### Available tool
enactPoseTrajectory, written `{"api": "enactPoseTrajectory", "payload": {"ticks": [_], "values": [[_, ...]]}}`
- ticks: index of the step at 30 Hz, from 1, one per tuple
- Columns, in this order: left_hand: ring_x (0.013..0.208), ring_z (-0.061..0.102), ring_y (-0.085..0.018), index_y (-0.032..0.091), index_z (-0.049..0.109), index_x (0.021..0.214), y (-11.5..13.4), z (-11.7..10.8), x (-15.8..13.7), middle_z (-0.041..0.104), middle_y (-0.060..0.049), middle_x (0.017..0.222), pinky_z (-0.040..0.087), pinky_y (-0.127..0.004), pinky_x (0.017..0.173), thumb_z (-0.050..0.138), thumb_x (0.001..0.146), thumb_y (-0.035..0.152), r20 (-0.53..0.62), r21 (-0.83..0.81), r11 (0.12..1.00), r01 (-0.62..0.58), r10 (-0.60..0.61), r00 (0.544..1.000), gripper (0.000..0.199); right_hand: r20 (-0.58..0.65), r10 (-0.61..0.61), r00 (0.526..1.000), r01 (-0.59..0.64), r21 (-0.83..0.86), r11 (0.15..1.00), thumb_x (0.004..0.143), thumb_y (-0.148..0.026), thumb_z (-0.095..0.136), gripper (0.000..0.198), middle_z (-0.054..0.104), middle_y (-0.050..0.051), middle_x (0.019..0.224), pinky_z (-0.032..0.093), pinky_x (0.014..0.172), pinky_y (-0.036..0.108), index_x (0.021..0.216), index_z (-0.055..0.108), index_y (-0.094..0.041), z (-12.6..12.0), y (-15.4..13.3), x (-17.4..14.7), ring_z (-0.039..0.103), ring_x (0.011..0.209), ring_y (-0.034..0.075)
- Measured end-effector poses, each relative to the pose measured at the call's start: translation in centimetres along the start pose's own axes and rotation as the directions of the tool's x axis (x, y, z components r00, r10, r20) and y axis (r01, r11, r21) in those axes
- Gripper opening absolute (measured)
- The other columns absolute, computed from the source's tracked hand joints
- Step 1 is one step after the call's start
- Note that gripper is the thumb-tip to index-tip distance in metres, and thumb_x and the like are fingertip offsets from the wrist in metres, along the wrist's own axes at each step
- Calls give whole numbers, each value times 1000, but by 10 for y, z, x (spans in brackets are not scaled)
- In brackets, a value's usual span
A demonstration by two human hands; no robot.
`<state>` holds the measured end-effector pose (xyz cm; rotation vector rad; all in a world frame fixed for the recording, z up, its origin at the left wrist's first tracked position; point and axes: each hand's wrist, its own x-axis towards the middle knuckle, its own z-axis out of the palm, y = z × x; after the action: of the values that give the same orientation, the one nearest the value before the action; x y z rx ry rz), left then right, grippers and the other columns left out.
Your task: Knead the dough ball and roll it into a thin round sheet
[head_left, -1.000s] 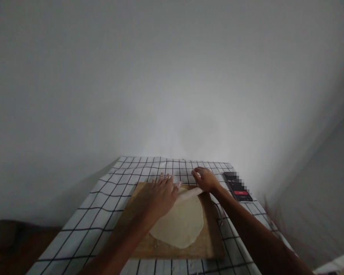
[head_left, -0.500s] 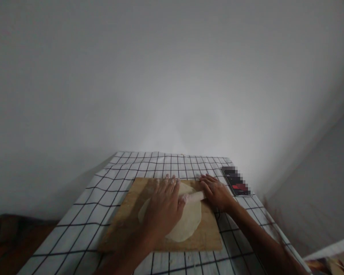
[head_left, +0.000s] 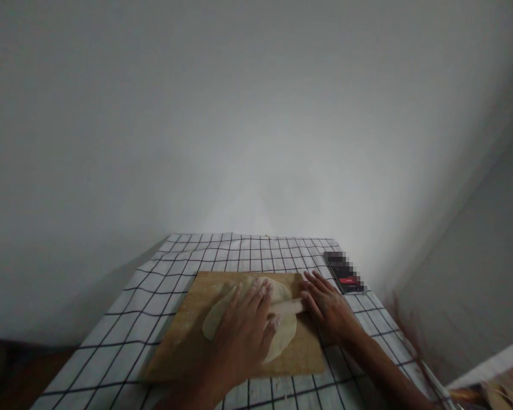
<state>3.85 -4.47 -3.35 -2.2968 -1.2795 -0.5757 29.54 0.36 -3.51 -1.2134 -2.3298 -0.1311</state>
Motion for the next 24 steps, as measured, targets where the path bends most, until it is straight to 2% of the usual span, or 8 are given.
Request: {"api": "enactPoseTrajectory", "payload": {"ticks": [3, 5, 8, 11, 13, 16, 20, 24], "values": [[140, 45, -34, 14, 55, 139, -22, 14, 30, 53, -15, 147, 36, -61, 113, 43, 100, 40, 33, -17, 993, 116, -115, 993, 48, 17, 29, 999, -28, -32, 999, 106, -28, 32, 39, 69, 14, 126, 44, 111, 47, 115, 68, -17, 16, 12, 52, 58, 127, 25], [138, 46, -37, 16, 59, 135, -39, 23, 45, 55, -17, 144, 37, -65, 110, 43, 100, 37, 72, 3, 985, 171, -171, 983, 44, 25, 41, 999, -40, -35, 999, 107, -28, 27, 44, 74, 12, 110, 50, 101, 39, 104, 70, -17, 24, 18, 84, 67, 111, 22], [135, 48, -41, 24, 65, 127, -59, 33, 58, 57, -15, 143, 41, -69, 103, 45, 100, 29, 187, 74, 984, 164, -176, 967, 35, 52, 29, 998, -27, -36, 999, 107, -34, 28, 46, 75, 10, 100, 51, 91, 32, 95, 70, -18, 34, 25, 120, 69, 99, 21], [133, 51, -42, 27, 65, 127, -67, 36, 61, 58, -15, 142, 44, -70, 98, 44, 100, 24, 249, 122, 982, 147, -174, 953, 35, 107, -5, 994, 7, -19, 1000, 107, -38, 32, 45, 75, 7, 98, 51, 83, 28, 93, 70, -20, 42, 32, 137, 70, 91, 19], [131, 52, -41, 28, 64, 128, -66, 36, 61, 58, -15, 142, 44, -70, 97, 44, 100, 24, 252, 111, 984, 141, -165, 954, 35, 141, -31, 990, 32, -2, 999, 106, -38, 35, 41, 76, 6, 100, 51, 84, 28, 96, 71, -21, 46, 37, 139, 70, 92, 18], [132, 52, -40, 27, 66, 124, -56, 36, 57, 59, -15, 141, 44, -69, 99, 46, 99, 28, 236, 49, 983, 175, -182, 955, 32, 168, -82, 982, 80, 20, 997, 105, -33, 38, 35, 75, 7, 110, 50, 94, 31, 105, 71, -21, 47, 43, 127, 68, 105, 19], [133, 50, -39, 17, 63, 131, -38, 37, 48, 60, -19, 139, 41, -65, 105, 44, 100, 41, 149, -1, 965, 263, -260, 954, 44, 156, -137, 978, 132, 44, 990, 104, -29, 39, 34, 72, 10, 121, 46, 105, 36, 113, 70, -18, 39, 43, 99, 62, 122, 22], [138, 45, -39, 10, 56, 138, -23, 32, 41, 56, -19, 143, 35, -63, 111, 40, 101, 43, 92, 4, 978, 211, -210, 973, 53, 89, -117, 989, 112, 56, 992, 105, -29, 35, 38, 72, 12, 120, 46, 107, 42, 113, 70, -17, 27, 36, 69, 60, 125, 24]]}}
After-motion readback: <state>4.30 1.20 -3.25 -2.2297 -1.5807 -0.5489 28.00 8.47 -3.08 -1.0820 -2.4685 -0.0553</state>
